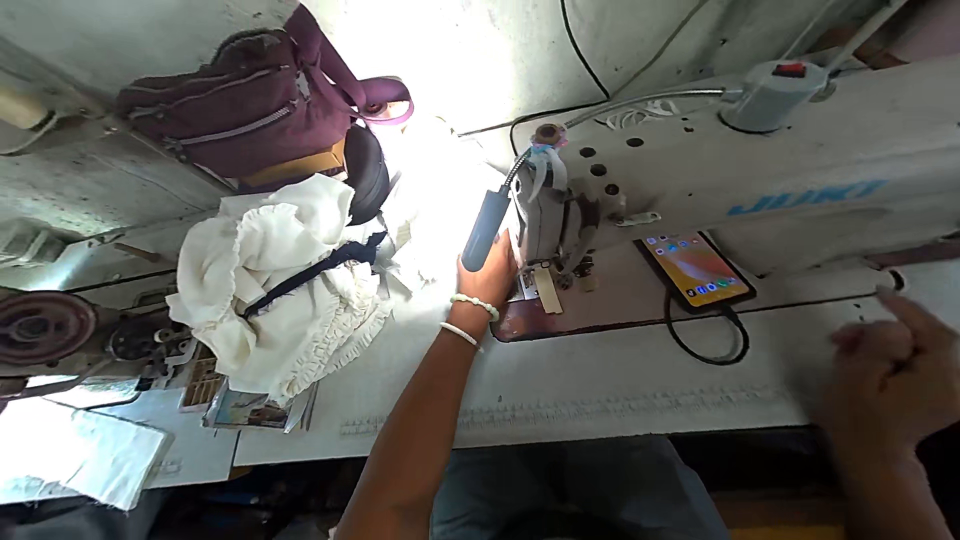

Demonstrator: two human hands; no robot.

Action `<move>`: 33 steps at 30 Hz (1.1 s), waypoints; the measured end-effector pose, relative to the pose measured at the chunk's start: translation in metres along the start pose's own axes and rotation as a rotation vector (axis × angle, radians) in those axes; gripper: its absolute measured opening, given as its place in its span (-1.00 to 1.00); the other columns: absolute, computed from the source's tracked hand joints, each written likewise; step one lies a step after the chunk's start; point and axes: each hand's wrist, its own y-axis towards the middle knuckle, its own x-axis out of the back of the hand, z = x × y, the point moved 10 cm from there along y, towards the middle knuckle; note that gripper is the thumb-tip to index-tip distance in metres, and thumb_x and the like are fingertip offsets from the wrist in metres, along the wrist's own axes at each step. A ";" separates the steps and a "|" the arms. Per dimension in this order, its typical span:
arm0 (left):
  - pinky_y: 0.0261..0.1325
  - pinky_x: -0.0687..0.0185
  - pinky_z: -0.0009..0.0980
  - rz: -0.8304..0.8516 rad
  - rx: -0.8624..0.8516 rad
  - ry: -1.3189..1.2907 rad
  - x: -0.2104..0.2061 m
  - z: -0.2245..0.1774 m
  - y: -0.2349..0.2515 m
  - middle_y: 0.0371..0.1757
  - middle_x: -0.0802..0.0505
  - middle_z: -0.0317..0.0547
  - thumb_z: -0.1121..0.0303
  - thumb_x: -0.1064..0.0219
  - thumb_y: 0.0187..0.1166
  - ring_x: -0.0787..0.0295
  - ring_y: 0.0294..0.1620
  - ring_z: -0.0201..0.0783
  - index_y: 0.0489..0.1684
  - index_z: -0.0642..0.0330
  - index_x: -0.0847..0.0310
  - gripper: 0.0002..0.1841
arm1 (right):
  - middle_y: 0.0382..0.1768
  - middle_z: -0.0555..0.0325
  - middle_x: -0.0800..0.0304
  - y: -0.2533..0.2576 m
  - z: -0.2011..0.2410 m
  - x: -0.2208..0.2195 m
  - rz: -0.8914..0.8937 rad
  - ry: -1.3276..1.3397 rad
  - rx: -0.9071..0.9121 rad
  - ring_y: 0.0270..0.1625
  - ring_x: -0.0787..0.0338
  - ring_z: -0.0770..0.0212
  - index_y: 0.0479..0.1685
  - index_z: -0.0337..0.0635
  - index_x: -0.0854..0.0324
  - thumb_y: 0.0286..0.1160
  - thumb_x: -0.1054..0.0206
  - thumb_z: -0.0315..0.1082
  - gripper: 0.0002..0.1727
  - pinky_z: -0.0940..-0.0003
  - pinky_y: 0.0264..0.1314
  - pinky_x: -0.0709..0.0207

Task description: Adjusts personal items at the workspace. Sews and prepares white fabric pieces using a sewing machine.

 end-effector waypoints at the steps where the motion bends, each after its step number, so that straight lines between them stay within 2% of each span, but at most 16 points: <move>1: 0.17 -0.64 0.21 0.009 0.010 -0.022 -0.003 0.000 0.000 0.11 -0.83 0.24 0.31 -0.40 0.58 -0.80 0.15 0.20 0.31 0.25 -0.68 -0.63 | -0.33 -0.52 -0.68 -0.007 0.016 -0.003 0.037 0.009 0.010 -0.43 -0.68 -0.16 0.38 -0.69 -0.47 0.87 0.14 -0.36 -0.50 0.04 -0.25 -0.60; 4: 0.16 -0.64 0.23 0.042 0.207 -0.091 -0.009 0.034 -0.009 0.10 -0.87 0.20 0.19 -0.22 0.75 -0.82 0.15 0.21 0.33 0.16 -0.71 -0.64 | -0.42 -0.38 -0.72 -0.028 0.060 -0.031 0.272 0.026 0.044 -0.54 -0.69 -0.23 0.38 -0.58 -0.54 0.70 -0.18 -0.27 -0.50 -0.17 -0.44 -0.55; 5: 0.21 -0.61 0.24 0.056 0.355 -0.124 -0.006 0.055 -0.016 0.04 -0.87 0.23 0.11 -0.16 0.77 -0.81 0.15 0.22 0.24 0.21 -0.74 -0.60 | -0.35 -0.36 -0.77 -0.036 0.074 -0.042 0.352 0.048 0.035 -0.50 -0.72 -0.24 0.40 -0.51 -0.58 0.62 -0.29 -0.18 -0.44 -0.21 -0.43 -0.58; 7: 0.32 -0.55 0.23 0.027 0.506 -0.165 0.015 0.079 -0.034 0.10 -0.82 0.35 0.11 -0.13 0.81 -0.76 0.23 0.27 0.27 0.38 -0.64 -0.54 | -0.14 -0.33 -0.81 -0.052 0.107 -0.063 0.474 0.113 0.056 -0.32 -0.80 -0.23 0.45 -0.41 -0.59 0.51 -0.37 -0.11 -0.37 -0.19 -0.31 -0.66; 9: 0.32 -0.57 0.20 -0.077 0.430 -0.204 0.028 0.079 -0.054 0.09 -0.81 0.41 0.22 -0.11 0.83 -0.78 0.20 0.28 0.32 0.50 -0.57 -0.57 | -0.12 -0.25 -0.82 -0.066 0.145 -0.078 0.498 0.184 0.174 -0.24 -0.86 -0.14 0.38 -0.39 -0.66 0.50 -0.35 -0.21 -0.47 -0.02 -0.24 -0.76; 11: 0.12 -0.66 0.06 -0.195 0.319 -0.280 0.029 0.068 -0.082 -0.09 -0.81 0.31 0.30 -0.11 0.80 -0.81 -0.04 0.13 0.13 0.53 -0.61 -0.64 | -0.15 -0.20 -0.83 -0.072 0.182 -0.093 0.474 0.230 0.299 -0.27 -0.87 -0.09 0.33 -0.38 -0.70 0.48 -0.38 -0.32 -0.54 0.09 -0.26 -0.78; 13: -0.13 -0.69 -0.12 -0.294 0.266 -0.338 0.029 0.049 -0.108 -0.26 -0.78 0.16 0.33 -0.16 0.76 -0.76 -0.27 -0.05 -0.01 0.51 -0.62 -0.69 | -0.17 -0.17 -0.87 -0.070 0.211 -0.113 0.459 0.141 0.383 -0.32 -0.90 -0.10 0.37 -0.33 -0.70 0.47 -0.44 -0.30 -0.51 0.07 -0.34 -0.76; 15: -0.16 -0.68 -0.20 -0.326 0.271 -0.381 0.027 0.033 -0.124 -0.26 -0.76 0.11 0.35 -0.17 0.76 -0.74 -0.29 -0.11 -0.05 0.49 -0.61 -0.72 | -0.29 -0.18 -0.82 -0.062 0.230 -0.140 0.528 -0.018 0.386 -0.45 -0.83 -0.12 0.46 -0.32 -0.65 0.53 -0.41 -0.34 -0.50 0.07 -0.47 -0.66; 18: -0.09 -0.71 -0.16 -0.344 0.272 -0.411 0.024 0.019 -0.130 -0.24 -0.76 0.15 0.38 -0.16 0.77 -0.78 -0.22 -0.05 -0.02 0.52 -0.59 -0.73 | 0.02 -0.27 -0.81 -0.054 0.243 -0.173 0.936 -0.194 0.243 -0.10 -0.86 -0.24 0.69 -0.26 -0.41 0.76 -0.11 -0.41 -0.48 -0.05 -0.10 -0.66; 21: -0.12 -0.71 -0.16 -0.351 0.250 -0.380 0.026 0.016 -0.133 -0.26 -0.77 0.14 0.38 -0.17 0.76 -0.78 -0.24 -0.05 -0.03 0.51 -0.59 -0.74 | 0.18 -0.29 -0.77 -0.055 0.246 -0.179 1.088 -0.249 0.220 0.05 -0.84 -0.27 0.76 -0.20 -0.32 0.74 -0.04 -0.50 -0.43 -0.08 0.04 -0.64; 24: -0.12 -0.75 -0.11 -0.249 0.202 -0.334 0.023 0.009 -0.147 -0.22 -0.79 0.17 0.37 -0.17 0.76 -0.82 -0.23 0.01 -0.03 0.50 -0.61 -0.73 | 0.14 -0.29 -0.81 -0.060 0.230 -0.163 0.991 -0.162 0.229 -0.04 -0.86 -0.31 0.68 -0.21 -0.44 0.76 -0.12 -0.42 -0.49 -0.15 -0.06 -0.66; 26: -0.06 -0.75 -0.13 -0.061 0.145 -0.396 0.015 -0.007 -0.167 -0.21 -0.80 0.16 0.36 -0.17 0.76 -0.82 -0.20 -0.01 -0.04 0.47 -0.66 -0.72 | 0.02 -0.33 -0.84 -0.061 0.210 -0.143 0.832 -0.036 0.212 -0.17 -0.88 -0.33 0.55 -0.31 -0.56 0.68 -0.27 -0.36 -0.52 -0.22 -0.18 -0.70; 28: 0.04 -0.72 -0.21 0.241 0.065 -0.621 0.003 -0.033 -0.196 -0.14 -0.81 0.13 0.35 -0.16 0.76 -0.80 -0.14 -0.10 0.05 0.45 -0.66 -0.72 | 0.06 -0.36 -0.83 -0.058 0.184 -0.120 0.712 0.075 0.138 -0.14 -0.89 -0.33 0.46 -0.35 -0.62 0.61 -0.34 -0.36 -0.53 -0.28 -0.16 -0.71; 30: 0.16 -0.75 -0.24 0.521 0.003 -0.976 -0.005 -0.053 -0.222 0.06 -0.83 0.13 0.34 -0.17 0.78 -0.85 0.00 -0.18 0.27 0.48 -0.57 -0.66 | -0.04 -0.28 -0.82 -0.052 0.167 -0.095 0.575 0.155 0.110 -0.23 -0.86 -0.21 0.37 -0.35 -0.68 0.56 -0.34 -0.37 -0.57 -0.17 -0.24 -0.71; 31: 0.19 -0.80 -0.23 0.530 0.001 -1.086 -0.002 -0.050 -0.224 0.12 -0.84 0.08 0.33 -0.17 0.78 -0.88 0.03 -0.21 0.33 0.46 -0.55 -0.64 | -0.10 -0.21 -0.80 -0.050 0.166 -0.084 0.516 0.194 0.118 -0.30 -0.82 -0.10 0.33 -0.33 -0.70 0.55 -0.31 -0.35 -0.58 -0.06 -0.31 -0.70; 33: 0.02 -0.87 -0.31 0.248 0.081 -1.042 0.028 -0.011 -0.201 0.02 -0.88 -0.05 0.39 -0.14 0.78 -0.90 -0.09 -0.31 0.26 0.41 -0.62 -0.70 | -0.18 -0.10 -0.78 -0.053 0.182 -0.068 0.473 0.297 0.148 -0.40 -0.75 0.08 0.20 -0.30 -0.76 0.52 -0.27 -0.30 -0.63 0.14 -0.41 -0.66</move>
